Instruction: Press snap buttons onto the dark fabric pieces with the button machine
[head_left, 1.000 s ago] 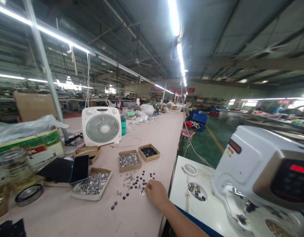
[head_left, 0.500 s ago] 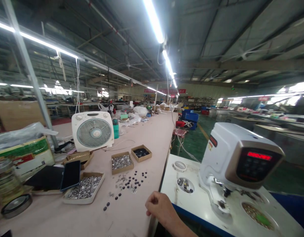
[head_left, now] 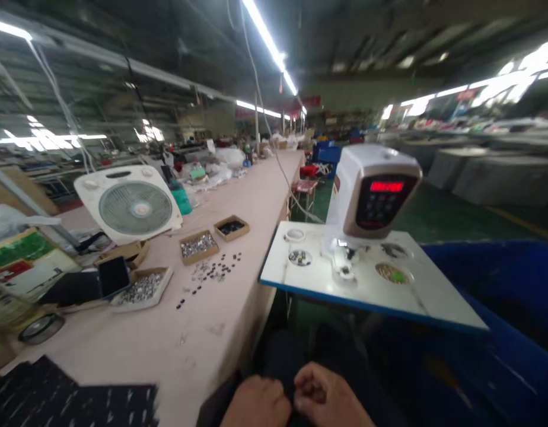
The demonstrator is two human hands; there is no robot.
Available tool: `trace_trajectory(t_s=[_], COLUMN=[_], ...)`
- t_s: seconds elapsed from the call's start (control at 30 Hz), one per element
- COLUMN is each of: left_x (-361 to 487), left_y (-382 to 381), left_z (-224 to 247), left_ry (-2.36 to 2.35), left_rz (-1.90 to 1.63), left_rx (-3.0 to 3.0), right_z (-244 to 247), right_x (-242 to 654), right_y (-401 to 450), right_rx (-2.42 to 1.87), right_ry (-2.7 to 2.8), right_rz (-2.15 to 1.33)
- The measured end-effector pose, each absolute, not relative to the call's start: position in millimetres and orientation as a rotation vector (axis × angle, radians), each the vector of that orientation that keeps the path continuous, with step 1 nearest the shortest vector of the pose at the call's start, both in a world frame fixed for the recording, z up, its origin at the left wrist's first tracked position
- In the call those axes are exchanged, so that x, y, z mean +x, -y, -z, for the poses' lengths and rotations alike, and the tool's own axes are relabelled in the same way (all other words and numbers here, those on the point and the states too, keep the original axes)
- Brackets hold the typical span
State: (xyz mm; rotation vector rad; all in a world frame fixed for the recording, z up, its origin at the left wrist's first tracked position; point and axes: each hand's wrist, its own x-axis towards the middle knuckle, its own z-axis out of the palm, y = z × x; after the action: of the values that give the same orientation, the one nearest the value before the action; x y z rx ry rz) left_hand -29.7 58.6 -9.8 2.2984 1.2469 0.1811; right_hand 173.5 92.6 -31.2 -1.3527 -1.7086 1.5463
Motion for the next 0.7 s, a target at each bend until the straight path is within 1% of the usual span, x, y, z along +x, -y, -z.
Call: trace_trajectory(t_s=[0.03, 0.1, 0.2, 0.33, 0.43, 0.57, 0.7], left_x=[-29, -29, -28, -24, -22, -21, -22], left_y=[-50, -35, -22, -17, -12, -6, -2], left_z=[10, 4, -20, -52, -67, -76, -78], left_ry=[-1.279, -1.281, -1.182, -1.091, -1.04, -0.985, -0.983], left_rz=[-0.167, -0.261, -0.427, -0.517, -0.563, -0.621, -0.592], left_rx=[2.437, 2.661, 2.823, 2.884, 2.887, 2.877, 2.879], right_z=[18, -2, -16, -25, -33, -39, -34], right_x=[175, 178, 182, 188, 191, 193, 194], right_y=[-83, -70, -60, -48, -40, -32, -26], right_rx=[-1.34, -1.303, -1.256, -1.206, -1.188, -1.149, -1.121], right_ry=[1.681, 1.618, 1.521, 1.544, 1.58, 1.586, 1.585], right_rz=[-1.529, -1.551, -1.641, -1.595, -1.554, -1.545, -1.554])
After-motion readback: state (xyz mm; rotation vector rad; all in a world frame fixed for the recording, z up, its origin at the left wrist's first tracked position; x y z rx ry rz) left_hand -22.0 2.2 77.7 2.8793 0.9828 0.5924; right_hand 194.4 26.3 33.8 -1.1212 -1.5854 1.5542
